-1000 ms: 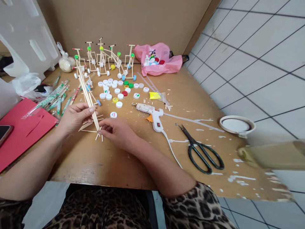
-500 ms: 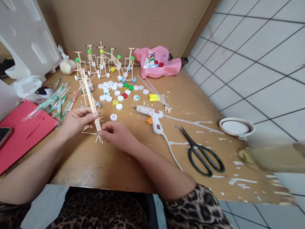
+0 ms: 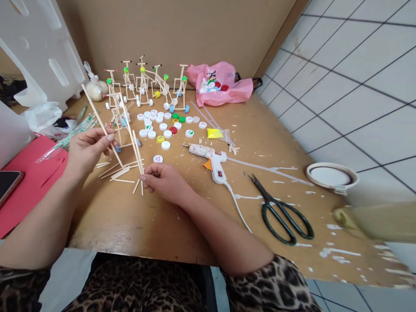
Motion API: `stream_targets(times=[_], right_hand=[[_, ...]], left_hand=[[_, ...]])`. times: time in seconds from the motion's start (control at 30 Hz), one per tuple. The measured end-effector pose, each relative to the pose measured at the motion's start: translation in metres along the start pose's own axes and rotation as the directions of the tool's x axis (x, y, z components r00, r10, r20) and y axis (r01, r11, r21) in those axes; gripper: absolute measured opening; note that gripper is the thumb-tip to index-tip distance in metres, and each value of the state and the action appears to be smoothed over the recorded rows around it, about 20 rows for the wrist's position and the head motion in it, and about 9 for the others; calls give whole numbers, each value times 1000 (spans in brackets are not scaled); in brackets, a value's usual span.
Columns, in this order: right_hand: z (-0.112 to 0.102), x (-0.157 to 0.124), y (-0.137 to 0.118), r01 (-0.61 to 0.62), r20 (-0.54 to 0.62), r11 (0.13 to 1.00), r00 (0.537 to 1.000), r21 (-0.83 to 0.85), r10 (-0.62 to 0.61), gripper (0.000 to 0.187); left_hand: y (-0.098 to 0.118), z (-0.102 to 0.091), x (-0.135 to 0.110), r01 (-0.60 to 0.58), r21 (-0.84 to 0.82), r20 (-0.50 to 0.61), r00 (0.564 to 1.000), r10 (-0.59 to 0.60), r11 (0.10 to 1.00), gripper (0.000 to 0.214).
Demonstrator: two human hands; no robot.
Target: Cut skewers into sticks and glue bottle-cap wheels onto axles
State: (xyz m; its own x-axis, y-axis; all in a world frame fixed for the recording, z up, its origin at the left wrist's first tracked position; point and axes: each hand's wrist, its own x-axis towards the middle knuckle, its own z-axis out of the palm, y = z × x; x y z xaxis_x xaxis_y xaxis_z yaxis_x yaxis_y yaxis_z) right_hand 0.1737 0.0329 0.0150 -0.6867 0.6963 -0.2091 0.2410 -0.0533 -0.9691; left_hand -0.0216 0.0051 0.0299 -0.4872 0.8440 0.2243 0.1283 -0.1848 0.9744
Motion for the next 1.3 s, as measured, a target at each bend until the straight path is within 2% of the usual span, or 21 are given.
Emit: stream_targets(times=[0.07,0.13,0.27,0.33,0.4,0.5,0.57,0.63,0.73,0.83,0.97,1.07,1.13,1.17,1.23,1.3], right_hand=[[0,1,0,-5,8,1000,1000,-1,5,16],[0,2,2,-5,18,1000,1000,4,5,16],[0,3,4,-7,35,1000,999,10,7,16],[-1,3,4,-6,47,1000,999,9,6,16],[-1,2,4,-2,55,1000,999,4,2,18],[-1,2,3,-2,53,1000,999,-1,2,18],[-1,2,3,-2,51,1000,999,-1,2,18],[-1,3,4,-3,51,1000,999,-3,3,18],[0,3,4,-5,49,1000,999,-13,6,17],[0,3,3,-11,47,1000,999,-19,11,16],[1,3,2,-13,52,1000,999,-11,13,15],[2,3,3,-13,53,1000,999,4,13,14],[2,3,3,-16,48,1000,999,11,15,14],[2,3,4,-15,47,1000,999,14,14,14],[2,3,4,-8,53,1000,999,20,7,15],[2,3,3,0,62,1000,998,14,0,16]], left_hand=[[0,-11,9,2,45,-67,998,1,999,16],[-1,-19,15,53,54,-65,997,-49,997,13],[-5,-23,15,221,-51,101,971,-215,974,20],[-5,-20,11,271,-69,194,948,-254,960,25],[-4,-17,8,289,-56,237,934,-268,956,28],[-2,-17,9,224,-18,187,958,-217,974,28],[-5,-22,14,156,61,91,983,-161,986,26],[-11,-30,21,136,210,-9,990,-138,968,23],[-22,-44,31,128,503,-132,989,-70,855,17],[-30,-52,35,109,752,-135,991,-11,650,11],[-30,-55,35,127,905,-101,991,-84,405,13],[-26,-56,33,148,935,-117,986,-116,321,15],[-23,-54,32,140,921,-125,990,-64,364,14],[-21,-51,30,121,894,-126,992,-19,431,14],[-17,-43,26,34,764,-107,992,74,645,13],[-14,-31,19,-56,478,-47,995,89,877,15]])
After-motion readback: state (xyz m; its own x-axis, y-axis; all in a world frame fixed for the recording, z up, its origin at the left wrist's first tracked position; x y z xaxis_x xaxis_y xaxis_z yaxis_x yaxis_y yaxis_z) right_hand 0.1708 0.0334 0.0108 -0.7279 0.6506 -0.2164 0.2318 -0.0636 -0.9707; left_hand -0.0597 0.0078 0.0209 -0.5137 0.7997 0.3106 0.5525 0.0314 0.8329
